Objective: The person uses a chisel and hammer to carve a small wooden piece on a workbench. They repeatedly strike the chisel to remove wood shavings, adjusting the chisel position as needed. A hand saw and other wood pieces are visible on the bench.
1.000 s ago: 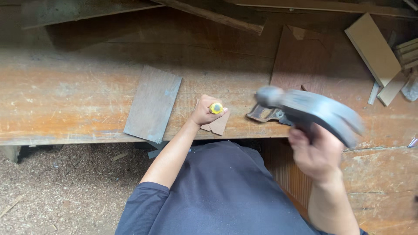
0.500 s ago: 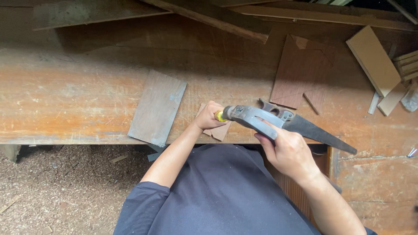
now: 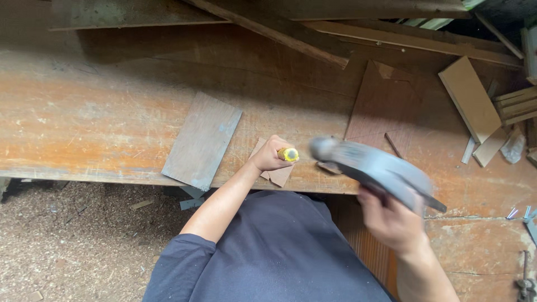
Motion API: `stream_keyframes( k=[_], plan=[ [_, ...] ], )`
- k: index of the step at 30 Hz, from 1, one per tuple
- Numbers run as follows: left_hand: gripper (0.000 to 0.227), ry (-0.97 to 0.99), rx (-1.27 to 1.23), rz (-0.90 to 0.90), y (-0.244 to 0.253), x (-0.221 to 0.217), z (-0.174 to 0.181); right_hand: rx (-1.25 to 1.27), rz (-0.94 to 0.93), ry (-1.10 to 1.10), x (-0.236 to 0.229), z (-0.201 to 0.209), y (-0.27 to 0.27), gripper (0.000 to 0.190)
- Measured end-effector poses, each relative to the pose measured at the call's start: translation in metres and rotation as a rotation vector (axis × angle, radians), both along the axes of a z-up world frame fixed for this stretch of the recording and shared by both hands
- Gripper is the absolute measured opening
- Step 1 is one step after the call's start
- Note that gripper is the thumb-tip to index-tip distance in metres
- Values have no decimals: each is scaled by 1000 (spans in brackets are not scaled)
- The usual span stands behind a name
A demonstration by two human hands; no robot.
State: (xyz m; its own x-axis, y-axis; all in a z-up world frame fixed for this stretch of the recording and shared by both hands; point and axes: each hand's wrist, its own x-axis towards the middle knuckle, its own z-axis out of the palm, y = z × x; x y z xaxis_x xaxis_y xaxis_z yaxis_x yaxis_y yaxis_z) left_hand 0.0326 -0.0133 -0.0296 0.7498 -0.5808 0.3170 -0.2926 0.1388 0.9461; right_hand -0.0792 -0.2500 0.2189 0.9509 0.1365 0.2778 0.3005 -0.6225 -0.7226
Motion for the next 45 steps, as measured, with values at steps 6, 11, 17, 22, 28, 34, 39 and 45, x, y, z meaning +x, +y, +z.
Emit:
stream_keyframes(
  k=[6,11,17,22,28,34,39,45],
  plan=[
    [17,-48,-28,31,-1,0,-3,689,-192,-64,-31,16,-9,59],
    [21,-1,27,33,-1,-2,-6,-91,37,254,0,-18,24,23],
    [27,-2,-6,41,-1,-5,-7,-344,-9,339,10,-21,33,28],
    [22,53,-1,12,2,-2,-9,-236,14,219,6,-29,35,24],
    [13,15,-6,4,-1,0,-3,-252,-37,192,6,-17,19,26],
    [14,24,12,-1,-1,-1,0,428,-265,-81,-30,28,0,18],
    [12,-13,-49,-6,0,-2,3,643,63,20,-23,41,5,18],
    [18,98,-17,-3,-4,-2,5,-405,94,291,11,-11,42,22]
  ],
)
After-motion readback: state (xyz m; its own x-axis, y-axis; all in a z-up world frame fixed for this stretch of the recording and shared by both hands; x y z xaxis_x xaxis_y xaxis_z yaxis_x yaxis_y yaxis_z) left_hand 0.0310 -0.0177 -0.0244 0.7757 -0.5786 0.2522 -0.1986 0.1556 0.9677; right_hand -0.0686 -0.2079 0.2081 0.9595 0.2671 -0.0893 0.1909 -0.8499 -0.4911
